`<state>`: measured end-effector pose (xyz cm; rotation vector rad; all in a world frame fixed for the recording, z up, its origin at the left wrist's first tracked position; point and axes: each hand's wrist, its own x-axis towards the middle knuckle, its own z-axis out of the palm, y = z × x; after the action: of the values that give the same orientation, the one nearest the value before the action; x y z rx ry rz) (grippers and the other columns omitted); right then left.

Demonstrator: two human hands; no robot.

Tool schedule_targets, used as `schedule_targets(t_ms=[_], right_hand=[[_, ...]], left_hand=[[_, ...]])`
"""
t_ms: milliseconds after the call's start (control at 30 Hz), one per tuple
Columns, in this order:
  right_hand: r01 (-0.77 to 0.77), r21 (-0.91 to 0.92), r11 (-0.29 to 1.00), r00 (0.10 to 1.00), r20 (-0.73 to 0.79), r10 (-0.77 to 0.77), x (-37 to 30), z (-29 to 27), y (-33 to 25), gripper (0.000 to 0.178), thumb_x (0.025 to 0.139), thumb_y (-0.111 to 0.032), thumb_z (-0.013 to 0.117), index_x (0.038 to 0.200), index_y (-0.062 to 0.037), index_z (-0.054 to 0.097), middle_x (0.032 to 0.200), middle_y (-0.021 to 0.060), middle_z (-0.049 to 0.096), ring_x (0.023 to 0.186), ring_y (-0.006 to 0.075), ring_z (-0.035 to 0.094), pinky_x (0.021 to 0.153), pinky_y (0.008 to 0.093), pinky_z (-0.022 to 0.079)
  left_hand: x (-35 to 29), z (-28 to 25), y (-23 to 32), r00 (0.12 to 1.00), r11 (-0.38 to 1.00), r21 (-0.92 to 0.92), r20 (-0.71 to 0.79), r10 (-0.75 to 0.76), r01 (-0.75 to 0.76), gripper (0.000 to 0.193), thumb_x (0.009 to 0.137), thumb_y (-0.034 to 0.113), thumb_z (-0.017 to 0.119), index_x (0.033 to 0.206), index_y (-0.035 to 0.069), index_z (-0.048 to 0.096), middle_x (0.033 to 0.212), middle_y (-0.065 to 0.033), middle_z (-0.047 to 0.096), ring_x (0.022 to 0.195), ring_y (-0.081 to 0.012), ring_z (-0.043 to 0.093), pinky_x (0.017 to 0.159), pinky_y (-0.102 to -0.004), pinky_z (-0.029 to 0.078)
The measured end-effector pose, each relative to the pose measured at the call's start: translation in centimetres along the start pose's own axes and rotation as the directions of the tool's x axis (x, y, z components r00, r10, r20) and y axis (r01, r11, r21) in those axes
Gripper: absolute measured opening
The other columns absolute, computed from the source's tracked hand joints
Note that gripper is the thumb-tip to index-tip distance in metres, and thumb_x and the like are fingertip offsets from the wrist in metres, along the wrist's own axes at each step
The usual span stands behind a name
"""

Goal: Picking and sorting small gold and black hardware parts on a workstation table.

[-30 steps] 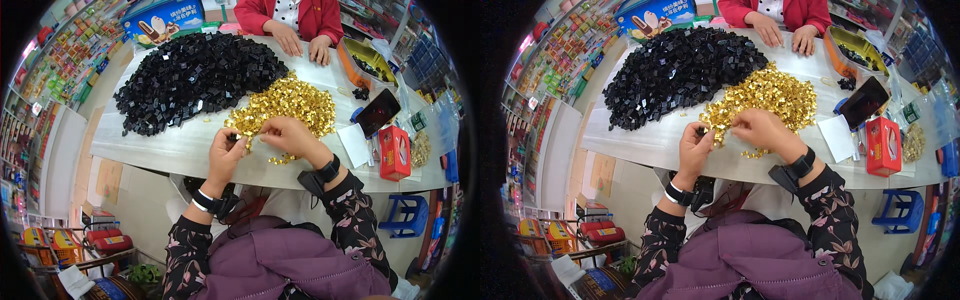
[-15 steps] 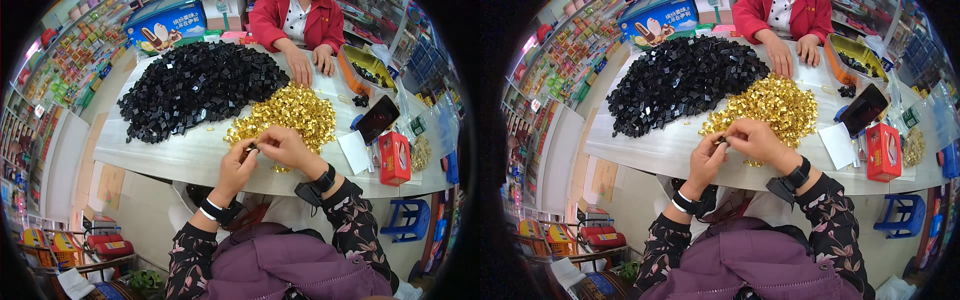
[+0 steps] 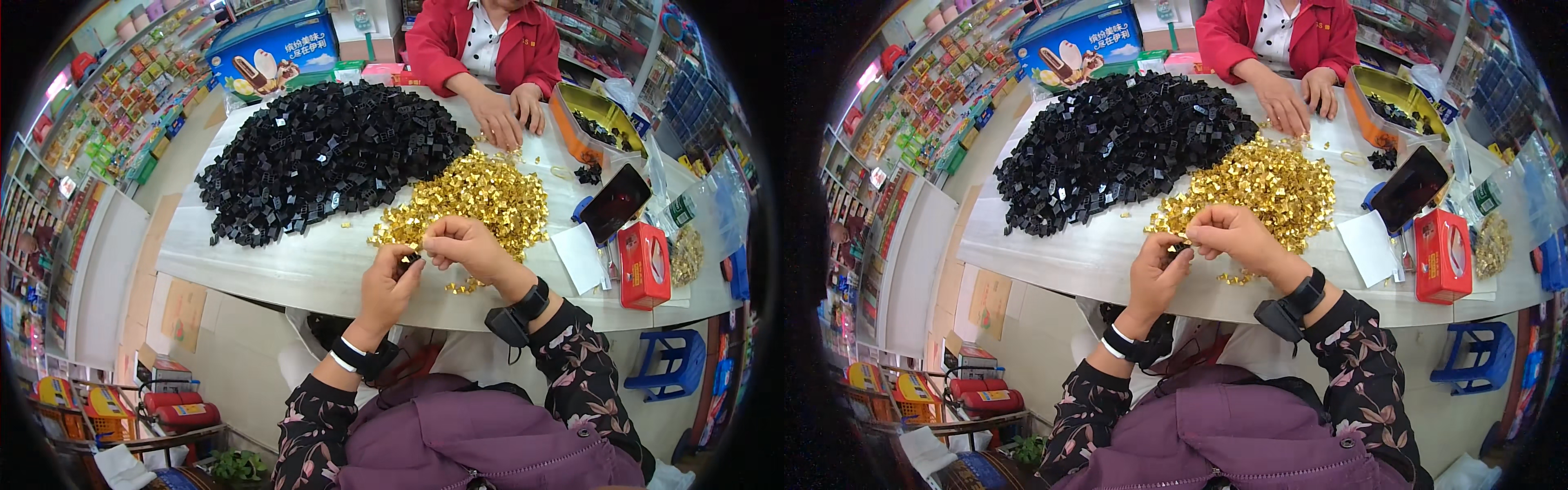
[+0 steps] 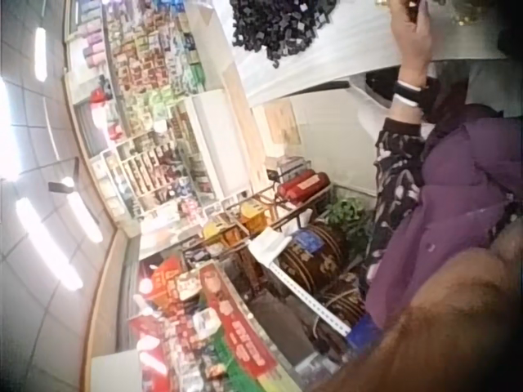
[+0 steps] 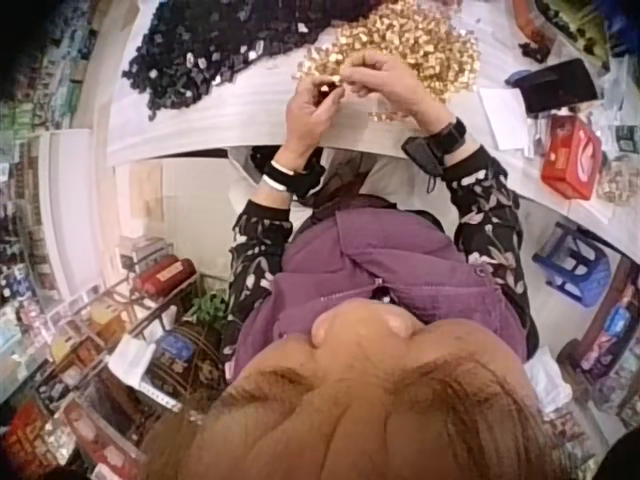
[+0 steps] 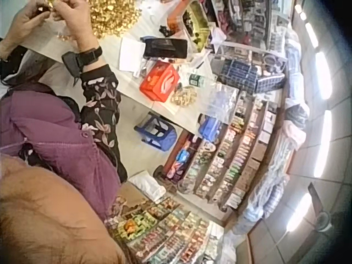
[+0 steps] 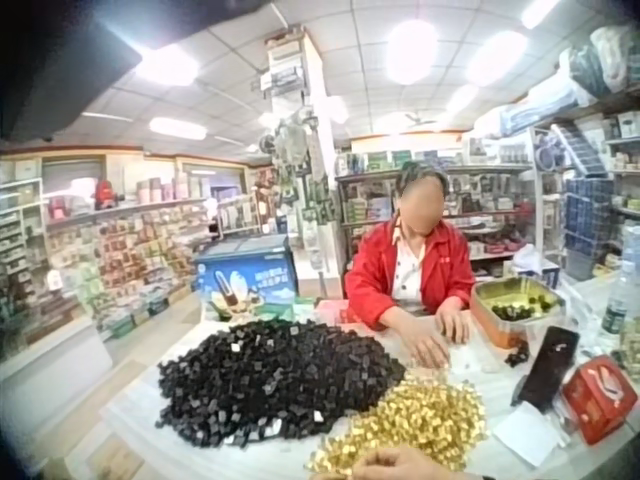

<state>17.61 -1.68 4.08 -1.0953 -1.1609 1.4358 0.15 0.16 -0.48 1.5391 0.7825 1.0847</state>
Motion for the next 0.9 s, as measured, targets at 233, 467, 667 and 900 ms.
schedule_targets(t_ms=[233, 467, 667, 900], right_hand=[[0.371, -0.582, 0.723, 0.892, 0.007, -0.452, -0.3, 1.0, 0.0, 0.015, 0.082, -0.016, 0.064, 0.085, -0.0009, 0.062, 0.071, 0.0034, 0.060, 0.060, 0.0094, 0.056, 0.055, 0.0236, 0.047], [0.498, -0.617, 0.609, 0.833, 0.143, -0.535, -0.4, 0.5, -0.1, 0.015, 0.083, -0.016, 0.064, 0.085, -0.0013, 0.063, 0.073, 0.0032, 0.061, 0.061, 0.0086, 0.057, 0.054, 0.0235, 0.046], [-0.060, -0.073, 0.996, 0.997, 0.040, 0.063, -0.4, 0.1, -0.2, 0.014, 0.086, -0.018, 0.063, 0.087, -0.0041, 0.062, 0.078, 0.0010, 0.062, 0.064, 0.0068, 0.056, 0.056, 0.0212, 0.045], [0.014, -0.021, 1.000, 1.000, 0.023, -0.013, 0.1, 0.2, 0.1, 0.016, 0.086, -0.022, 0.063, 0.086, -0.0062, 0.061, 0.074, -0.0021, 0.059, 0.064, 0.0041, 0.053, 0.057, 0.0191, 0.044]], left_hand=[[0.2, 0.0, 0.5, 0.998, 0.996, -0.065, 0.011, -0.060, 0.060, 0.017, 0.088, 0.010, 0.060, 0.101, 0.002, 0.055, 0.071, 0.0012, 0.057, 0.060, -0.0041, 0.051, 0.054, -0.0204, 0.042], [0.2, 0.1, 1.1, 0.999, 0.996, -0.080, -0.020, -0.040, 0.038, 0.015, 0.089, 0.010, 0.059, 0.101, 0.003, 0.056, 0.069, 0.0021, 0.056, 0.059, -0.0037, 0.050, 0.053, -0.0198, 0.040], [-0.1, -0.2, 0.6, 1.000, 0.999, 0.051, 0.012, -0.005, 0.005, 0.016, 0.088, 0.011, 0.060, 0.102, 0.003, 0.056, 0.070, 0.0016, 0.056, 0.059, -0.0039, 0.050, 0.052, -0.0204, 0.040], [0.2, -0.3, 0.6, 0.999, 0.998, 0.039, 0.029, -0.040, 0.039, 0.018, 0.089, 0.010, 0.060, 0.105, 0.003, 0.056, 0.075, 0.0007, 0.058, 0.061, -0.0044, 0.052, 0.055, -0.0197, 0.042]])
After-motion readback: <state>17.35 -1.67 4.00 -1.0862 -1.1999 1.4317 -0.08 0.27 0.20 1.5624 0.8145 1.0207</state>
